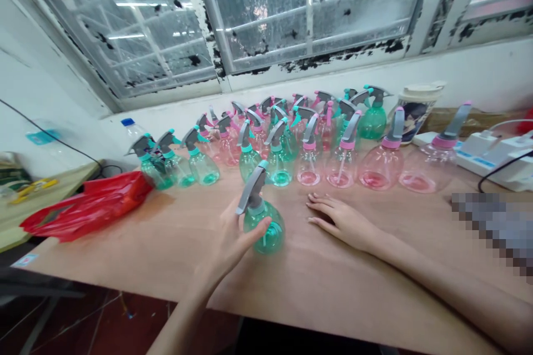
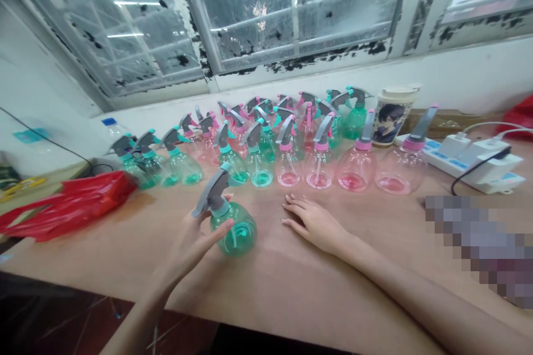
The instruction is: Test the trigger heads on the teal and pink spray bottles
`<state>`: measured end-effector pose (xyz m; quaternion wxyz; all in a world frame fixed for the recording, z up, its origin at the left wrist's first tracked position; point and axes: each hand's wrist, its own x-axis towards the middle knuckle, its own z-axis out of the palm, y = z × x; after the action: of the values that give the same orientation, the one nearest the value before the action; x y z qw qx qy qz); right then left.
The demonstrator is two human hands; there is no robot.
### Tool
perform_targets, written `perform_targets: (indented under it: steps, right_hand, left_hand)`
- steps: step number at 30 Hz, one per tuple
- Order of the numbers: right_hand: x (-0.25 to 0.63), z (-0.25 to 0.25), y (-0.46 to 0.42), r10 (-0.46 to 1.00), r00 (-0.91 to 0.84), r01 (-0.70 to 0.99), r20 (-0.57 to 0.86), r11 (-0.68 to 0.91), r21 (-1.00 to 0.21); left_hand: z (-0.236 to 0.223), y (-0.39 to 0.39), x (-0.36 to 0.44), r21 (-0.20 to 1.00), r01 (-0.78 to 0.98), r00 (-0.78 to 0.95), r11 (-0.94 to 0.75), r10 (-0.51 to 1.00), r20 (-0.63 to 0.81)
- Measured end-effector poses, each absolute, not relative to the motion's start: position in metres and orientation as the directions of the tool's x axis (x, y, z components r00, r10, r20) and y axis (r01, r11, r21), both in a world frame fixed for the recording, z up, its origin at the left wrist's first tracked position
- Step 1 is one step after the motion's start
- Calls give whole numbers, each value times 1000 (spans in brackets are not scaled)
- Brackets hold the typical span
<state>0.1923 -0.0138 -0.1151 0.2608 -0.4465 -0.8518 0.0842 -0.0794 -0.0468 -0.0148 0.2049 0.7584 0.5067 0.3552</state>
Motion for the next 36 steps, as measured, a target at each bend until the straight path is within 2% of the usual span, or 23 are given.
perform_targets:
  steps: [7, 14, 18, 22, 28, 36]
  right_hand:
    - [189, -101, -13, 809, -471, 703, 351, 585, -404]
    - [137, -49, 16, 808, -393, 649, 440, 582, -490]
    - [92, -23, 40, 837, -286, 632, 466, 530, -565]
    - [59, -15, 61, 851, -163, 667, 500, 468, -580]
    - [38, -23, 88, 852, -133, 709, 506, 438, -552]
    - [28, -24, 108, 874, -51, 723, 484, 367, -586]
  left_hand:
    - [-11, -46, -98, 683, 624, 195, -379, 923, 333]
    - [-21, -8, -160, 671, 678, 41, -300, 927, 374]
    - [-18, 25, -186, 559, 779, 38, -283, 912, 408]
    - [-9, 53, -193, 482, 833, 62, -273, 910, 410]
    - [-1, 78, -180, 382, 880, 120, -283, 909, 398]
    - [-9, 106, -172, 292, 911, 139, -291, 883, 449]
